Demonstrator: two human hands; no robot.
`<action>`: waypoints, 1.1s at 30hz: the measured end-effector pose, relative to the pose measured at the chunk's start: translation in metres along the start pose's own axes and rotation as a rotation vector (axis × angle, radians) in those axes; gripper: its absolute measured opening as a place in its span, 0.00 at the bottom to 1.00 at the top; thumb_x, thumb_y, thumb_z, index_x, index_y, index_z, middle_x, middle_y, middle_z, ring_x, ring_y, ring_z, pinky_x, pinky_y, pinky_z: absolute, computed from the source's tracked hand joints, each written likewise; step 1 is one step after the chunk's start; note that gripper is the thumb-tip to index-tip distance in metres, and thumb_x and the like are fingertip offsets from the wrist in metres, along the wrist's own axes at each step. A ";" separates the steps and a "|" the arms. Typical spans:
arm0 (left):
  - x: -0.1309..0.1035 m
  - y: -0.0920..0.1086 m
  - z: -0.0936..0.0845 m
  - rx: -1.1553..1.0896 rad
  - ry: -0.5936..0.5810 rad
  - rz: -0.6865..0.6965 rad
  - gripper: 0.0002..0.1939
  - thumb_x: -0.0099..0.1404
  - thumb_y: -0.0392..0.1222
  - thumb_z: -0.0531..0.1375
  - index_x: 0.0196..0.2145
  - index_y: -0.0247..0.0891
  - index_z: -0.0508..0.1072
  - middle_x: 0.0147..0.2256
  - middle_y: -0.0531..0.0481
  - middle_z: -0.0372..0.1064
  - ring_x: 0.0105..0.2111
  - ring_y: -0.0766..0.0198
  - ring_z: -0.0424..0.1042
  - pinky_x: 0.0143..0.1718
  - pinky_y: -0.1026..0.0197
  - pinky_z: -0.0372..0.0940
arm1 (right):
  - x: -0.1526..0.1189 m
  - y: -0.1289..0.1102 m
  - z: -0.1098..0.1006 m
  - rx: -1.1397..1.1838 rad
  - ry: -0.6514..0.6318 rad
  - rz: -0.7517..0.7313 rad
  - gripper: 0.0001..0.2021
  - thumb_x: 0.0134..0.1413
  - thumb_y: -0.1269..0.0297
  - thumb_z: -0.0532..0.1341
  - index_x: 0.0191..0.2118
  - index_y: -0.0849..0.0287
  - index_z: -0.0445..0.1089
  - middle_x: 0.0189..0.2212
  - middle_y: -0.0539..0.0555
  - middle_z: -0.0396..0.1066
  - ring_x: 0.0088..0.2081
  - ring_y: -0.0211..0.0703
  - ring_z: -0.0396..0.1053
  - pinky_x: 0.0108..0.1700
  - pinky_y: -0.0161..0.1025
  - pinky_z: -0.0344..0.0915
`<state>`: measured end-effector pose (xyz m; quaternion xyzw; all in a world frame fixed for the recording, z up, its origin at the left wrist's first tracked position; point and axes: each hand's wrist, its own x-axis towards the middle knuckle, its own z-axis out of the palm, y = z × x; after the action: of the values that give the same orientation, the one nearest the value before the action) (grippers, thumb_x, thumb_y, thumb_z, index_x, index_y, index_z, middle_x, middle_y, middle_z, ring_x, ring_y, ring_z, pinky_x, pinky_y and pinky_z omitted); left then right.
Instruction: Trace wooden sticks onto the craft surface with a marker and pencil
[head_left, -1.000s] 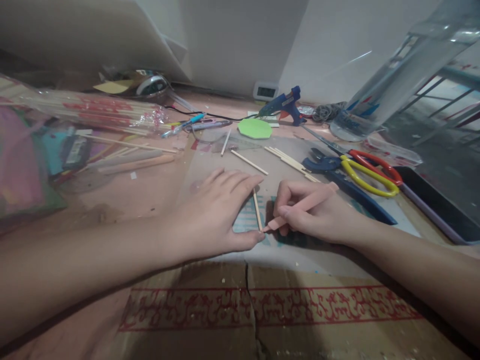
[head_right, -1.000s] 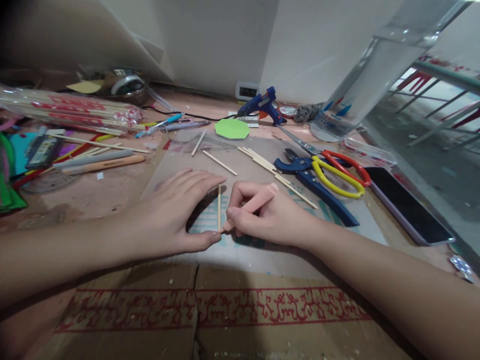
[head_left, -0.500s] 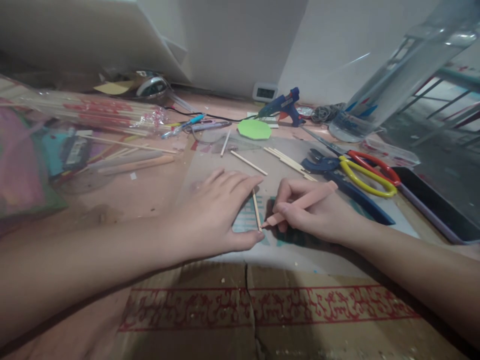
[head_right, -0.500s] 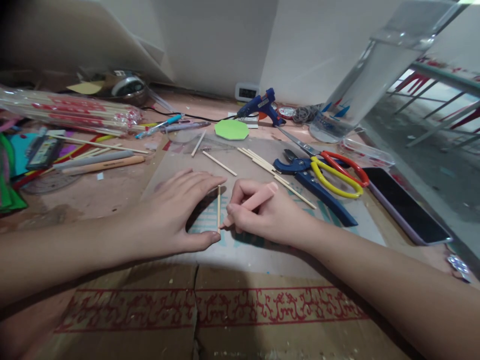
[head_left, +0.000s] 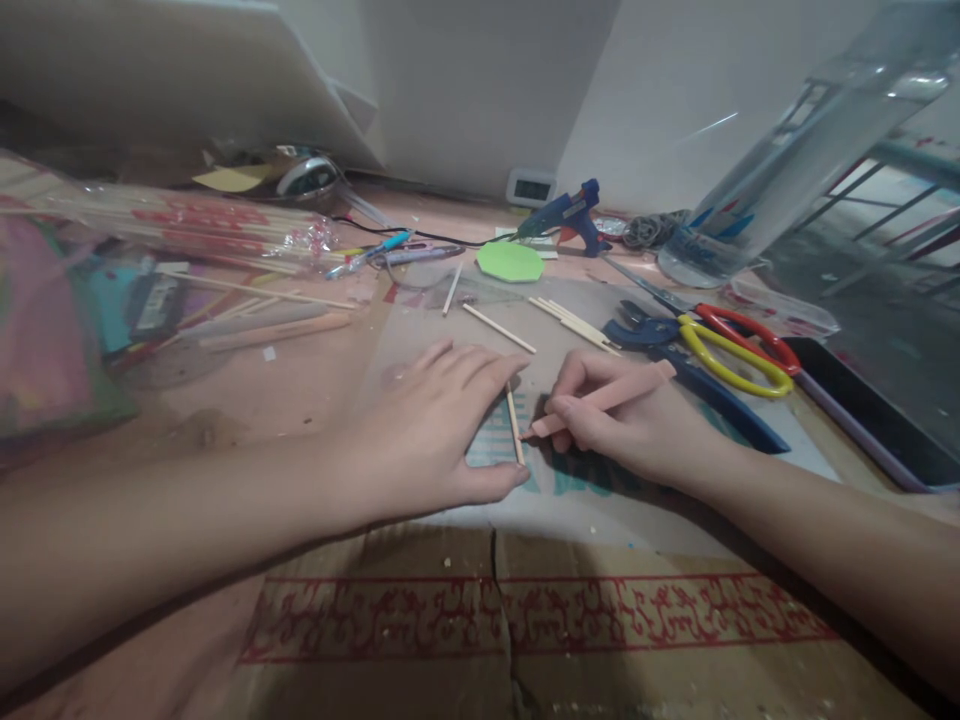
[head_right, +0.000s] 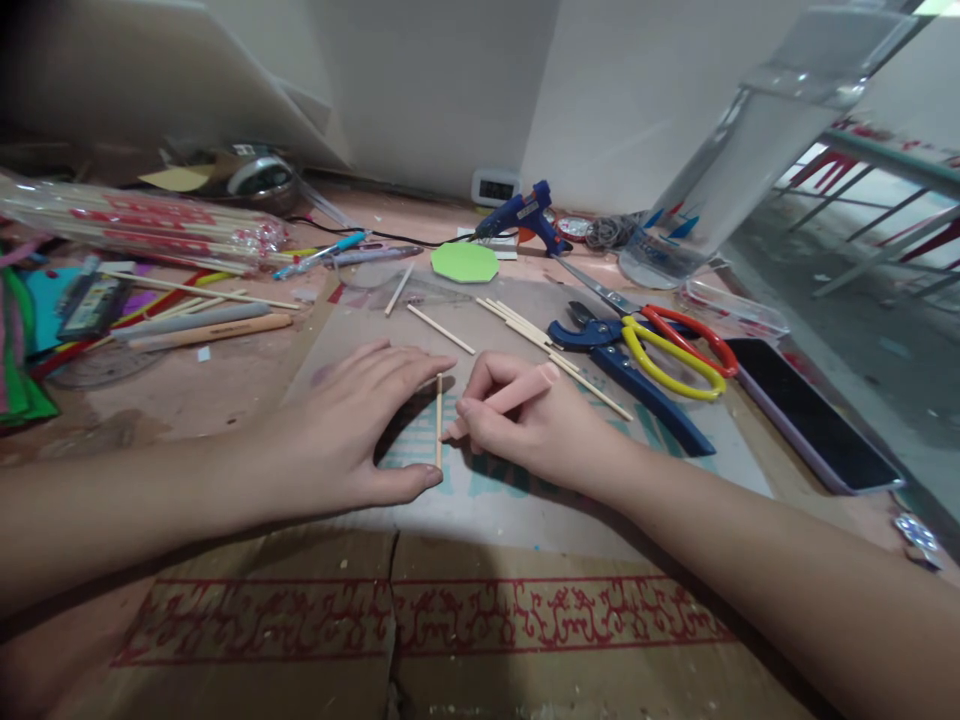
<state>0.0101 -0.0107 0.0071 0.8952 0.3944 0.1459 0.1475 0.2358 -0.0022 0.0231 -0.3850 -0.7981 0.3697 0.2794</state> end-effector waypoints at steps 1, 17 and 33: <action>0.000 0.000 0.000 -0.001 0.001 0.003 0.41 0.62 0.55 0.65 0.66 0.31 0.60 0.62 0.34 0.65 0.65 0.42 0.62 0.71 0.35 0.46 | 0.001 -0.001 0.000 -0.011 0.020 0.009 0.15 0.63 0.66 0.61 0.25 0.61 0.76 0.27 0.54 0.75 0.25 0.34 0.71 0.24 0.29 0.65; -0.001 0.000 0.001 -0.027 0.001 0.000 0.42 0.62 0.54 0.65 0.67 0.31 0.59 0.62 0.36 0.65 0.64 0.42 0.62 0.70 0.36 0.46 | 0.003 -0.004 0.004 -0.056 0.088 0.047 0.10 0.63 0.65 0.61 0.31 0.60 0.74 0.24 0.53 0.75 0.24 0.38 0.74 0.24 0.33 0.68; 0.001 -0.002 0.002 -0.044 0.010 -0.009 0.42 0.61 0.55 0.65 0.67 0.35 0.58 0.63 0.37 0.64 0.65 0.42 0.61 0.70 0.34 0.47 | 0.004 -0.005 0.004 -0.075 0.108 0.055 0.16 0.63 0.66 0.60 0.24 0.61 0.73 0.25 0.53 0.74 0.22 0.34 0.72 0.22 0.29 0.64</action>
<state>0.0103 -0.0095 0.0046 0.8893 0.3957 0.1582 0.1659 0.2284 -0.0023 0.0253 -0.4365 -0.7844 0.3256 0.2970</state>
